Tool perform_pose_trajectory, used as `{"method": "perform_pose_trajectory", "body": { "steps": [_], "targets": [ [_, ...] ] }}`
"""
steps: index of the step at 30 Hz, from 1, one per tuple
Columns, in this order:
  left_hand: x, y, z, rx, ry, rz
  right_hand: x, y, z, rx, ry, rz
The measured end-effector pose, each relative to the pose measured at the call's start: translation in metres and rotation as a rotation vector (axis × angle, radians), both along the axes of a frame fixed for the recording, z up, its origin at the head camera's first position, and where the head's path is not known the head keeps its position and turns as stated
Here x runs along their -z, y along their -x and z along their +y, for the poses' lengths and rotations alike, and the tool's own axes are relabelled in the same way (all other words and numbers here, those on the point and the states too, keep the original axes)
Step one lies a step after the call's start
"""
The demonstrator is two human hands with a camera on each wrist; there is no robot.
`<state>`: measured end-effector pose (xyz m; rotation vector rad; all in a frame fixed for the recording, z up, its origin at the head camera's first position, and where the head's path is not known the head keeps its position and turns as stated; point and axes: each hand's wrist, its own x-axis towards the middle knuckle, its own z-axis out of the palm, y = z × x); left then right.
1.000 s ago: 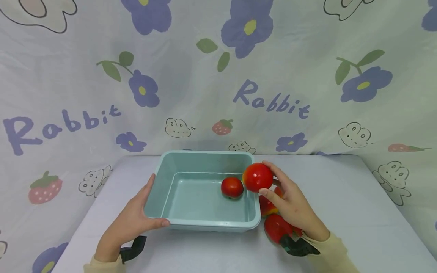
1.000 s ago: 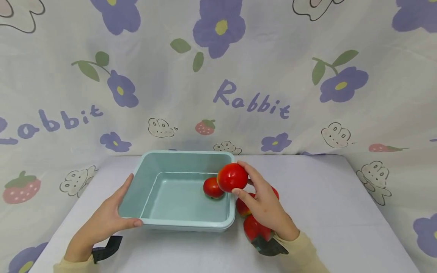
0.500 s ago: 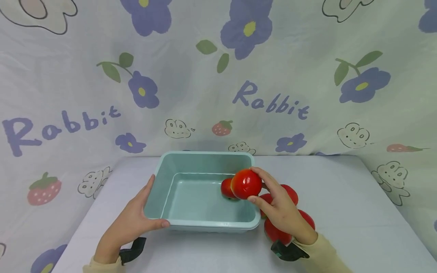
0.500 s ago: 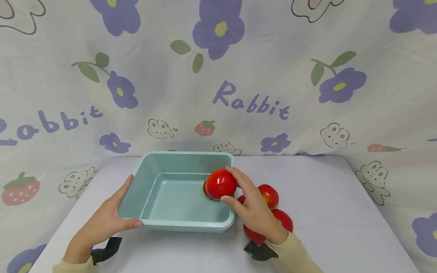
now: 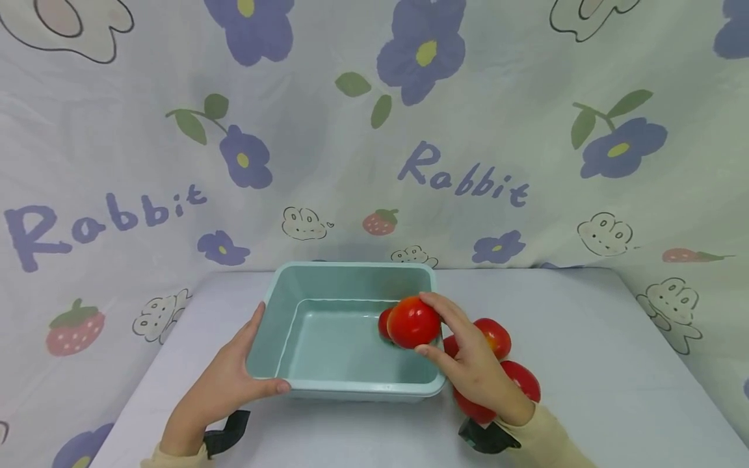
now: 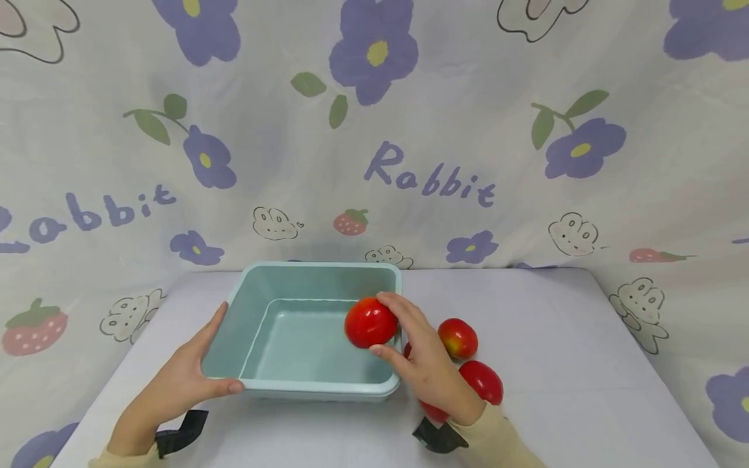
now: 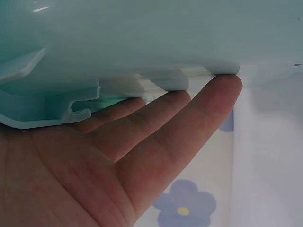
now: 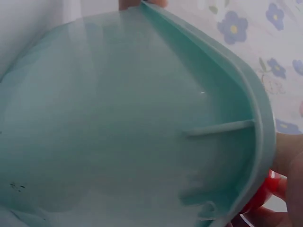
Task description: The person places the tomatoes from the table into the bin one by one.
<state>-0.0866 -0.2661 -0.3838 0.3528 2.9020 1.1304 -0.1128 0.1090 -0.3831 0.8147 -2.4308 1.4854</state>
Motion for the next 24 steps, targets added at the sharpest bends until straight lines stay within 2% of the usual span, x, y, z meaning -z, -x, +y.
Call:
{"method": "perform_pose_trajectory", "body": {
  "steps": [17,24],
  "targets": [
    [0.0004,0.0005,0.0018,0.003,0.011,0.009,0.0042,-0.0004,-0.0032,-0.001,-0.068,0.011],
    [0.0002,0.0001,0.0006,0.001,0.012,0.003,0.0068,0.0000,-0.0031,0.030,-0.062,0.042]
  ]
}}
